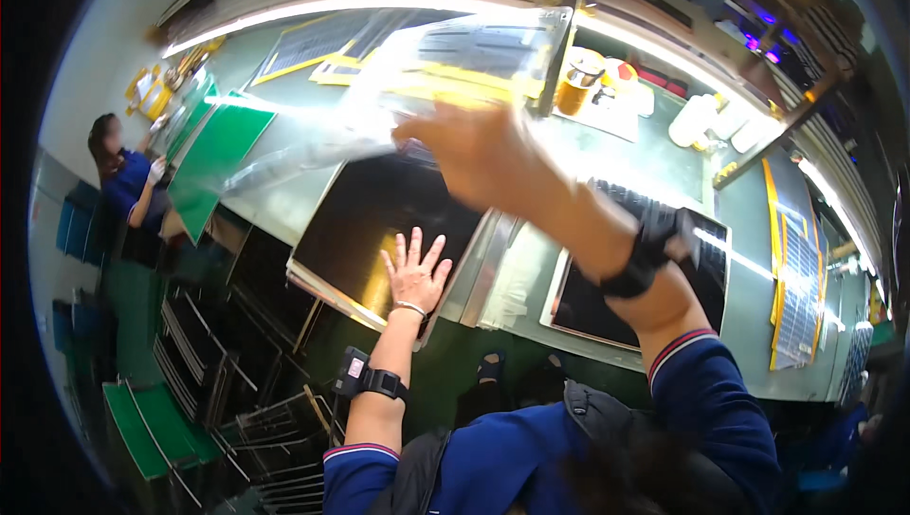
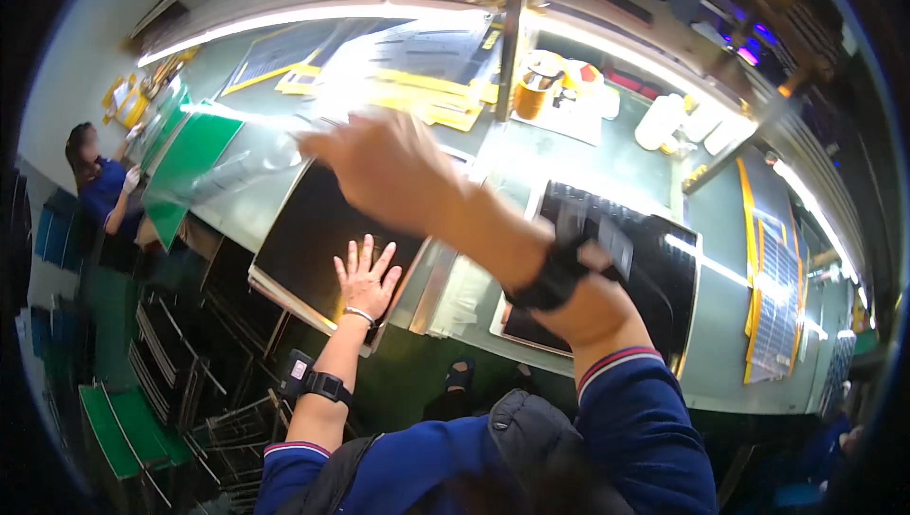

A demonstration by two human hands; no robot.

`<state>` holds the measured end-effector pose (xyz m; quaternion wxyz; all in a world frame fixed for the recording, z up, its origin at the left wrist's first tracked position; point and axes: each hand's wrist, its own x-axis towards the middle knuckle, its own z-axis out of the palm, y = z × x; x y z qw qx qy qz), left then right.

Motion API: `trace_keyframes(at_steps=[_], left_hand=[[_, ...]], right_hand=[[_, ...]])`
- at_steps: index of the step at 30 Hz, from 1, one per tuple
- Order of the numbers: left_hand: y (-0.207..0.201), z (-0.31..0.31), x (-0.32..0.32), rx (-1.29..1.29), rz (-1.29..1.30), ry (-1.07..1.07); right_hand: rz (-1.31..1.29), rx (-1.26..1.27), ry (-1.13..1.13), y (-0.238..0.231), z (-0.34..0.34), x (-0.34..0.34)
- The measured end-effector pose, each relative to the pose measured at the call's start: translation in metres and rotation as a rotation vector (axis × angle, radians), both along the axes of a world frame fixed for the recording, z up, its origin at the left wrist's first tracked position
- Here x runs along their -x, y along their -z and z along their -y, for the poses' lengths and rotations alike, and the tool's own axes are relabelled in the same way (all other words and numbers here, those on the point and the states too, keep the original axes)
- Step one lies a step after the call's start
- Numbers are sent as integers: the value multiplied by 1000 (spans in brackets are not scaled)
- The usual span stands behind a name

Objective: Handling and inspecting thin solar cell sheets at a manufacturing station.

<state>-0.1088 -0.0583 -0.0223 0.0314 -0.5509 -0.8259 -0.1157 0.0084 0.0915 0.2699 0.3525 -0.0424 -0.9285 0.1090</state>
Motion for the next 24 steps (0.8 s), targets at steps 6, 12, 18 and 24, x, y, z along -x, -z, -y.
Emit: trace_keyframes(at_steps=[6,12,18,24], left_hand=[[16,29,-16,-503,1251,-222],[-56,93,-80,153,2404,-542],[-57,82,-77,322,1868,-512],[-65,95,-84,243,1705,-430]], right_hand=[[-18,166,235,174,86,-166],[223,507,370,239,172,-269],[92,514,1316,247,190,-353],[-881,2356,809,270,166,-435]])
